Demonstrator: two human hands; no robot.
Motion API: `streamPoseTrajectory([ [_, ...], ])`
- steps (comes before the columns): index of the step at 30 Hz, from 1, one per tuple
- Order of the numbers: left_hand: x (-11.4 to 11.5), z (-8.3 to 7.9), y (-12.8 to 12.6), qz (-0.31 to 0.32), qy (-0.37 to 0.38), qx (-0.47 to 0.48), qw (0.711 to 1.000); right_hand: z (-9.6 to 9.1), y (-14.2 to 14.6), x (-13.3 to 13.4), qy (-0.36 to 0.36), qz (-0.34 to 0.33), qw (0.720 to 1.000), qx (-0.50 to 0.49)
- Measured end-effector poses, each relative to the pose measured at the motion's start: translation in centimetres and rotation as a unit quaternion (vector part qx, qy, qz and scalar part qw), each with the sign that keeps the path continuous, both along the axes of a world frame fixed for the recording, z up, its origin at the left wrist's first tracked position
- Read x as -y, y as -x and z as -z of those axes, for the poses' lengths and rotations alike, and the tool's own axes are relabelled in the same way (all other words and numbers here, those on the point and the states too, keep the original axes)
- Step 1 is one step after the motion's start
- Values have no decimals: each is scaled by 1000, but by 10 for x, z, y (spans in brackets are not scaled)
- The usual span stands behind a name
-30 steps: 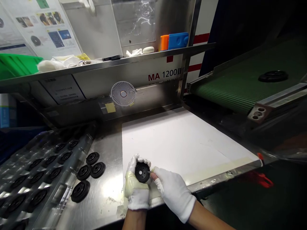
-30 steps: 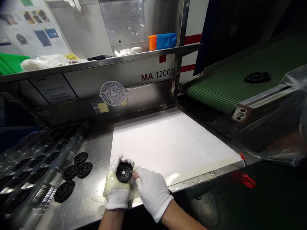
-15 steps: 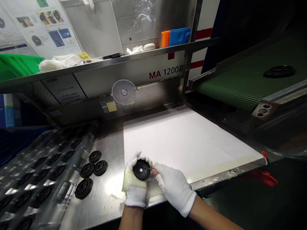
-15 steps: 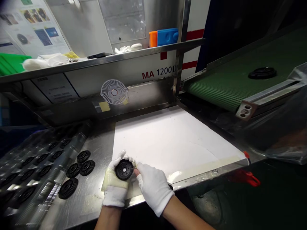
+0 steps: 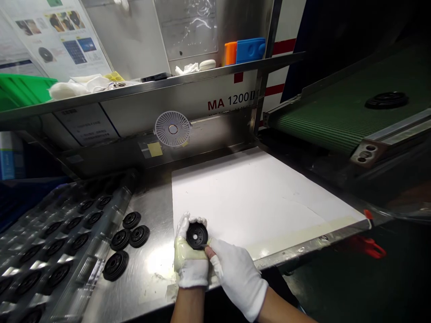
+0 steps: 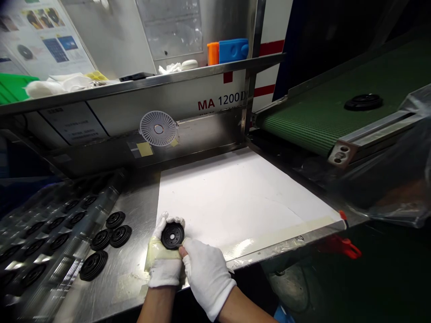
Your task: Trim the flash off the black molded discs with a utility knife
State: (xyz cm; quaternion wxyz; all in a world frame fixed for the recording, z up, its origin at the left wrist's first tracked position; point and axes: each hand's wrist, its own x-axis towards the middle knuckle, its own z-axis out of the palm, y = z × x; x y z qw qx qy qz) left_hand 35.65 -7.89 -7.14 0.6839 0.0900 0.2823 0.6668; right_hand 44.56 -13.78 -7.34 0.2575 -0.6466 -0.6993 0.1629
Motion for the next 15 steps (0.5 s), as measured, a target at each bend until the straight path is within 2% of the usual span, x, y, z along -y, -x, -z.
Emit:
streamPoseTrajectory([
  [4, 4, 4, 2, 7, -26, -56, 998, 1, -6, -1, -17, 22, 1000, 10],
  [7, 5, 5, 2, -11, -59, -104, 993, 2, -9, -1, -22, 24, 999, 13],
  [12, -1, 3, 1, -13, 6, 0, 1000, 4, 1, 3, -6, 21, 1000, -13],
  [15, -2, 0, 1, -23, 12, 15, 1000, 2, 7, 4, 1, 14, 1000, -19],
])
